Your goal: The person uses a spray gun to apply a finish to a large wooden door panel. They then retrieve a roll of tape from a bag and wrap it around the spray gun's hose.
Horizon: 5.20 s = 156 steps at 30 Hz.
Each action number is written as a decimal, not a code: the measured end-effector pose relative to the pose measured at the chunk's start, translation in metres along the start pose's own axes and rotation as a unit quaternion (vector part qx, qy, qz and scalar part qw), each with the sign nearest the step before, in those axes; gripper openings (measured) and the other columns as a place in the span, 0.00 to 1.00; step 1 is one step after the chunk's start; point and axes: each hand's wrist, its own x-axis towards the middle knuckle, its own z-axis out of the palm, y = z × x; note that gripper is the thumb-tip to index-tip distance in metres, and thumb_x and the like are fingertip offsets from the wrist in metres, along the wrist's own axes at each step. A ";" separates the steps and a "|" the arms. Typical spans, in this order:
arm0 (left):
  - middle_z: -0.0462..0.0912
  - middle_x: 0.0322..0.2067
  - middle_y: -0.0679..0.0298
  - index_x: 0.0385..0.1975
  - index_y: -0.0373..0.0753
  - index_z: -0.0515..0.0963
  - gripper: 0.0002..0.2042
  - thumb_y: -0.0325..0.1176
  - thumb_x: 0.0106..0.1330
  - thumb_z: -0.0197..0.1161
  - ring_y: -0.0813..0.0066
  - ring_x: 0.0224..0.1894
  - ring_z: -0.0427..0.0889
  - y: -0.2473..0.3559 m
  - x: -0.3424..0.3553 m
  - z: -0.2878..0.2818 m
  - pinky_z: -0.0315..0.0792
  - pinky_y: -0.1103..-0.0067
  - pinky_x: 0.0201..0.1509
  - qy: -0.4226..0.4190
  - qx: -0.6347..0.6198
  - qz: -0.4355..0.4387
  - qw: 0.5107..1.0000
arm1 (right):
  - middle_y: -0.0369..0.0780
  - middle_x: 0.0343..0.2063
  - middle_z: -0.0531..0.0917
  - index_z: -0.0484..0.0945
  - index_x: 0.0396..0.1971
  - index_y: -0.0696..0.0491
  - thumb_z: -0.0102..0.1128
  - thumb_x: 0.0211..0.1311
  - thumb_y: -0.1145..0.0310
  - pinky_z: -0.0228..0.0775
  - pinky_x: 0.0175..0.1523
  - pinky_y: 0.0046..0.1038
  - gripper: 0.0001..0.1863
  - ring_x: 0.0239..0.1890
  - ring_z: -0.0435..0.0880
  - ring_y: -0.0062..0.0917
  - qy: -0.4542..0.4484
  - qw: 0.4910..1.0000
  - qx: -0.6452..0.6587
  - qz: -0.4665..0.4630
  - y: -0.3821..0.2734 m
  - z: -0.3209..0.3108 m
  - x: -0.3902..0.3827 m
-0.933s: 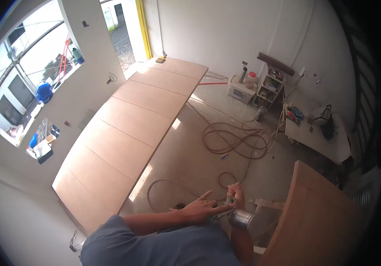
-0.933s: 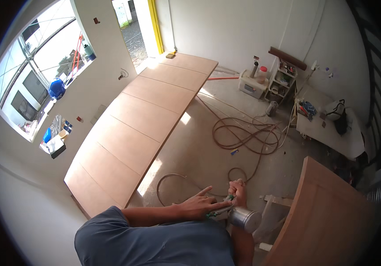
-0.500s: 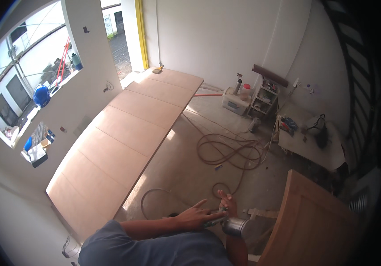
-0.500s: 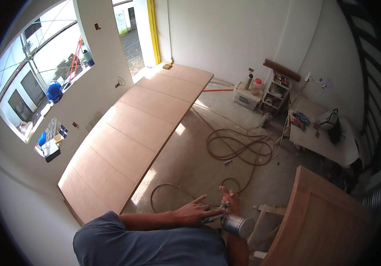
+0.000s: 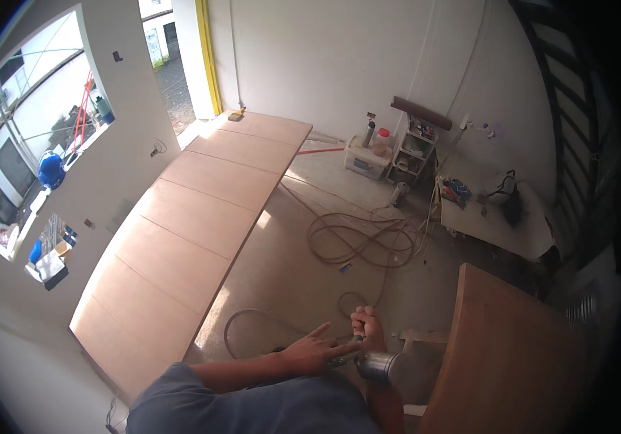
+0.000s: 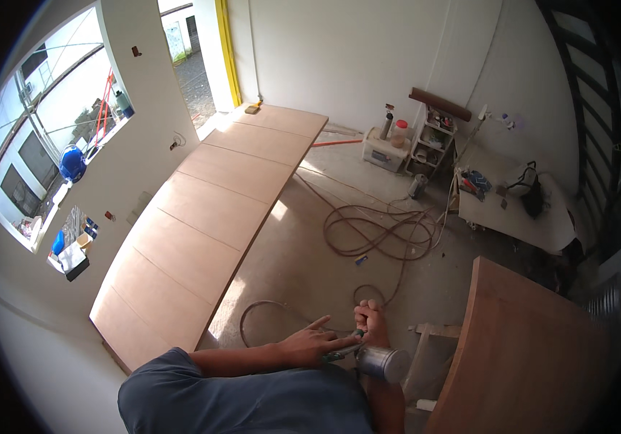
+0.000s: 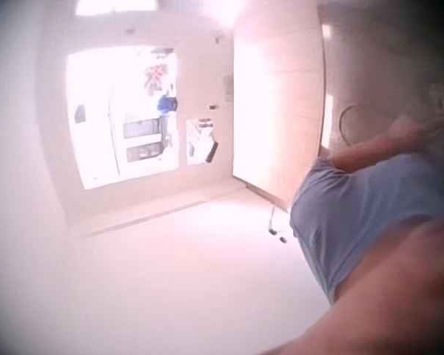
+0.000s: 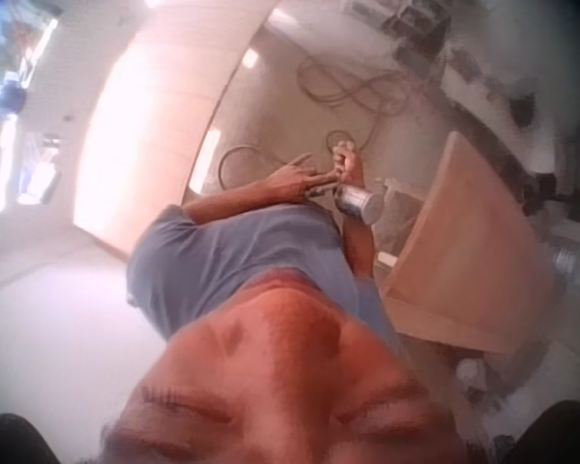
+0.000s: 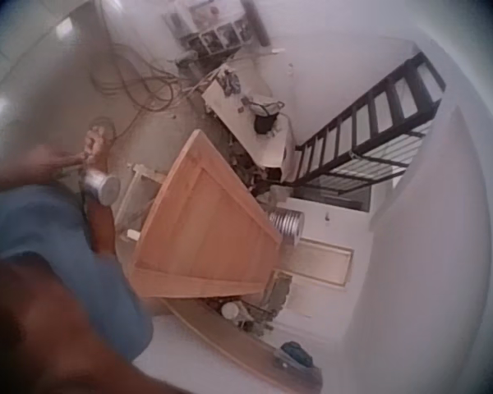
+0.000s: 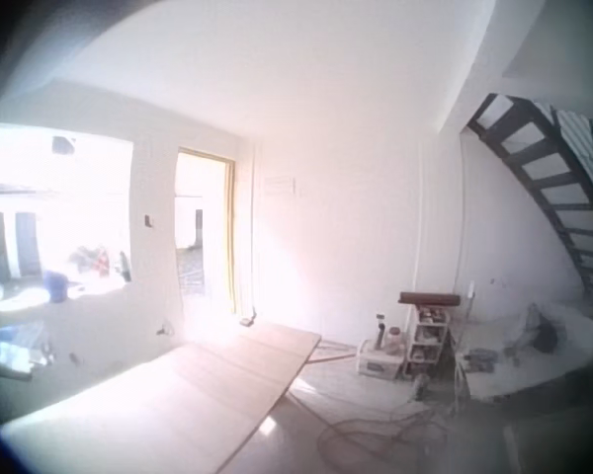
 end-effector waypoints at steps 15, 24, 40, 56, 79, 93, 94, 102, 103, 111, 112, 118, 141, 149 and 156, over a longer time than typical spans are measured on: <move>0.85 0.41 0.54 0.81 0.51 0.58 0.36 0.43 0.76 0.64 0.55 0.52 0.86 -0.004 -0.002 0.003 0.52 0.48 0.83 0.051 -0.025 -0.023 0.998 | 0.44 0.63 0.78 0.76 0.29 0.47 0.60 0.77 0.76 0.80 0.39 0.15 0.12 0.67 0.79 0.24 -0.058 0.995 0.082 0.010 0.006 0.011 -0.014; 0.85 0.40 0.55 0.80 0.49 0.62 0.36 0.41 0.73 0.68 0.56 0.49 0.87 -0.002 0.005 0.000 0.55 0.47 0.81 0.059 -0.040 0.014 0.997 | 0.35 0.33 0.85 0.76 0.31 0.45 0.59 0.81 0.56 0.60 0.16 0.15 0.15 0.15 0.69 0.11 -0.168 0.977 0.089 0.097 0.017 -0.038 0.016; 0.88 0.47 0.54 0.77 0.45 0.66 0.35 0.36 0.70 0.70 0.55 0.51 0.87 -0.007 0.006 0.007 0.55 0.49 0.81 0.068 -0.054 0.008 0.996 | 0.27 0.21 0.65 0.58 0.21 0.44 0.65 0.70 0.78 0.53 0.25 0.22 0.25 0.22 0.64 0.11 -0.089 0.994 -0.053 -0.039 0.022 -0.023 -0.011; 0.76 0.56 0.55 0.83 0.35 0.48 0.32 0.33 0.84 0.52 0.65 0.56 0.77 -0.018 0.060 0.003 0.72 0.69 0.64 0.314 -0.353 -0.109 0.875 | 0.45 0.58 0.78 0.48 0.80 0.54 0.62 0.74 0.66 0.72 0.67 0.37 0.42 0.60 0.79 0.30 -0.196 0.933 -0.270 -0.135 0.038 0.024 -0.043; 0.89 0.42 0.56 0.50 0.29 0.81 0.23 0.48 0.84 0.52 0.64 0.53 0.85 -0.080 0.087 -0.044 0.72 0.64 0.67 0.362 -0.428 -0.136 0.817 | 0.47 0.57 0.79 0.71 0.65 0.59 0.63 0.68 0.73 0.72 0.61 0.35 0.26 0.54 0.79 0.33 -0.084 0.876 -0.397 -0.262 -0.030 0.048 -0.107; 0.50 0.18 0.75 0.22 0.48 0.56 0.23 0.43 0.88 0.45 0.84 0.15 0.43 -0.160 0.095 -0.056 0.43 0.80 0.16 0.083 -0.865 0.020 0.495 | 0.39 0.44 0.85 0.71 0.67 0.57 0.51 0.72 0.79 0.79 0.36 0.28 0.24 0.26 0.82 0.22 -0.109 0.907 -0.303 -0.273 -0.051 0.066 -0.139; 0.49 0.18 0.74 0.22 0.48 0.55 0.24 0.46 0.88 0.43 0.83 0.16 0.43 -0.159 0.091 -0.059 0.43 0.79 0.16 0.037 -0.858 0.082 0.506 | 0.40 0.43 0.85 0.71 0.64 0.57 0.51 0.72 0.79 0.78 0.35 0.27 0.22 0.24 0.82 0.23 -0.106 0.909 -0.309 -0.258 -0.057 0.066 -0.141; 0.56 0.21 0.72 0.23 0.48 0.59 0.24 0.47 0.89 0.39 0.80 0.20 0.56 -0.114 0.094 -0.053 0.55 0.80 0.24 -0.049 -0.931 -0.081 0.352 | 0.40 0.36 0.82 0.74 0.58 0.57 0.59 0.78 0.67 0.72 0.49 0.33 0.16 0.39 0.79 0.26 -0.049 0.890 -0.350 -0.288 -0.043 0.060 -0.157; 0.56 0.21 0.72 0.23 0.48 0.59 0.24 0.47 0.89 0.39 0.80 0.21 0.56 -0.117 0.094 -0.055 0.56 0.80 0.25 -0.045 -0.927 -0.076 0.365 | 0.41 0.35 0.81 0.74 0.57 0.57 0.60 0.79 0.64 0.71 0.50 0.34 0.16 0.40 0.78 0.27 -0.051 0.896 -0.348 -0.272 -0.043 0.063 -0.158; 0.57 0.22 0.74 0.26 0.49 0.61 0.19 0.41 0.86 0.38 0.81 0.20 0.55 -0.122 0.103 -0.069 0.54 0.78 0.25 -0.012 -0.925 -0.069 0.375 | 0.45 0.34 0.82 0.74 0.58 0.57 0.60 0.79 0.62 0.71 0.46 0.37 0.17 0.37 0.79 0.32 -0.068 0.879 -0.373 -0.290 -0.023 0.065 -0.152; 0.58 0.22 0.74 0.26 0.49 0.61 0.19 0.42 0.86 0.38 0.80 0.21 0.56 -0.123 0.104 -0.069 0.54 0.78 0.25 -0.020 -0.928 -0.062 0.366 | 0.46 0.34 0.82 0.74 0.58 0.57 0.60 0.79 0.62 0.70 0.46 0.37 0.17 0.37 0.79 0.32 -0.066 0.877 -0.379 -0.289 -0.021 0.064 -0.151; 0.58 0.22 0.73 0.25 0.48 0.61 0.21 0.43 0.87 0.39 0.79 0.22 0.59 -0.113 0.105 -0.062 0.57 0.79 0.26 -0.048 -0.939 -0.076 0.331 | 0.45 0.35 0.82 0.74 0.55 0.55 0.57 0.80 0.61 0.71 0.45 0.40 0.15 0.36 0.80 0.36 -0.054 0.871 -0.387 -0.300 -0.023 0.063 -0.156; 0.71 0.30 0.73 0.39 0.42 0.73 0.06 0.32 0.82 0.54 0.87 0.27 0.68 -0.096 0.106 -0.057 0.64 0.84 0.24 0.155 -0.782 -0.233 0.556 | 0.40 0.32 0.79 0.75 0.50 0.55 0.57 0.81 0.60 0.69 0.44 0.37 0.13 0.35 0.77 0.29 -0.069 0.885 -0.354 -0.293 -0.032 0.069 -0.160; 0.59 0.18 0.79 0.27 0.48 0.65 0.15 0.29 0.81 0.50 0.89 0.15 0.52 -0.102 0.104 -0.049 0.48 0.83 0.12 0.205 -0.746 -0.278 0.569 | 0.41 0.32 0.79 0.75 0.49 0.55 0.56 0.82 0.59 0.69 0.44 0.38 0.13 0.35 0.78 0.30 -0.073 0.883 -0.352 -0.301 -0.031 0.067 -0.157; 0.63 0.18 0.76 0.30 0.44 0.71 0.16 0.37 0.84 0.43 0.87 0.16 0.57 -0.028 0.102 -0.065 0.57 0.85 0.15 0.218 -0.746 -0.251 0.577 | 0.42 0.33 0.81 0.75 0.48 0.55 0.57 0.82 0.59 0.70 0.44 0.39 0.13 0.36 0.80 0.33 -0.076 0.876 -0.385 -0.280 -0.027 0.073 -0.157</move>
